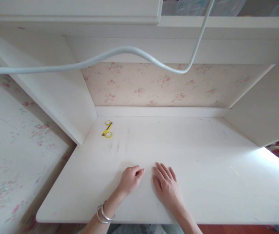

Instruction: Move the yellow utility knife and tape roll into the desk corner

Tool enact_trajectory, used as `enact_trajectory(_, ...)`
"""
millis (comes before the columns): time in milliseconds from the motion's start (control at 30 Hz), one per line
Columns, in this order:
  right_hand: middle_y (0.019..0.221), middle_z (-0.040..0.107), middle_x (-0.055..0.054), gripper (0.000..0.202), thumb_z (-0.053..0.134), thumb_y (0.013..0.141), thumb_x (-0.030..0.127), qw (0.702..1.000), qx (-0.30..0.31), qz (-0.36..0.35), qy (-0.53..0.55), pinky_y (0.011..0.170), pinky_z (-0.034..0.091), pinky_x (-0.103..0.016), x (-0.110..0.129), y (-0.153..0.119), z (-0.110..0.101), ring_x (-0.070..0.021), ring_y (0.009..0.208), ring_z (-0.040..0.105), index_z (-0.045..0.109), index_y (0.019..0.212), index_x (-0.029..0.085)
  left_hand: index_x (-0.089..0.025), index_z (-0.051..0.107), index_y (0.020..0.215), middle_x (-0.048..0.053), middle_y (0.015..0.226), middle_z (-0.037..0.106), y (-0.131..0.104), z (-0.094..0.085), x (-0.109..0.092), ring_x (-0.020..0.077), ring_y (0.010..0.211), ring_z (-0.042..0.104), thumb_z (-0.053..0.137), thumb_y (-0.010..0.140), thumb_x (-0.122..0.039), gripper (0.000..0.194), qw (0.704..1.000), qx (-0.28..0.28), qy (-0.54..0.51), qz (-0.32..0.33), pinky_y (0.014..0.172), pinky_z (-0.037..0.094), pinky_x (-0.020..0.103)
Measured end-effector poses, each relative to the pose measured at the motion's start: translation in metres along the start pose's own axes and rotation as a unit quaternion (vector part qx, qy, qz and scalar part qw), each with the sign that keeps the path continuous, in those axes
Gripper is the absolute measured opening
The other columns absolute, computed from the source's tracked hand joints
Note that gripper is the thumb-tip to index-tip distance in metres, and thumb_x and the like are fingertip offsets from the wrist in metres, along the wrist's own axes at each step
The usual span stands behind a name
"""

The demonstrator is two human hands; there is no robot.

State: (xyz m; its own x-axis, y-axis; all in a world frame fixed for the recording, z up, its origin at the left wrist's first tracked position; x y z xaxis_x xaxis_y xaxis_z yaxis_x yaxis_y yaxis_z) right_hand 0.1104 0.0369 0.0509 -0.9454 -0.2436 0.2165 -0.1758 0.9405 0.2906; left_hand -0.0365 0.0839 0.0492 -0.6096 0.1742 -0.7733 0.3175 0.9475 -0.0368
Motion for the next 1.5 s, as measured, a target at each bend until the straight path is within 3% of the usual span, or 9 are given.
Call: enact_trajectory(1500,0.138,0.047,-0.003,0.036,0.039,0.092,0.03,1.0,0.003,0.004,-0.005,0.108,0.025,-0.047,-0.0006,-0.0004,0.0025,-0.0228,0.127,0.041,0.053,0.125,0.025,-0.017,0.041,0.056,-0.005,0.05,0.036,-0.0001,-0.0002,-0.0014,0.0085,0.05,0.035,0.039,0.09,-0.044,0.043,1.0,0.001,-0.002,0.011,0.05,0.022,0.022)
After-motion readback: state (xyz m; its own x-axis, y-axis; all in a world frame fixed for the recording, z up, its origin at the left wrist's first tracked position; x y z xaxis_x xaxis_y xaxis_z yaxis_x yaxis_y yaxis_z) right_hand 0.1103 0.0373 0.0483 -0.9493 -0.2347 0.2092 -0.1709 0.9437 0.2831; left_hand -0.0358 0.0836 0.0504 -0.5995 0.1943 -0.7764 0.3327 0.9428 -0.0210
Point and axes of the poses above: each hand's wrist, its own y-axis towards the middle knuckle, its own z-axis out of the palm, x = y × z, the point moved 9 cm from there along y, towards the middle knuckle
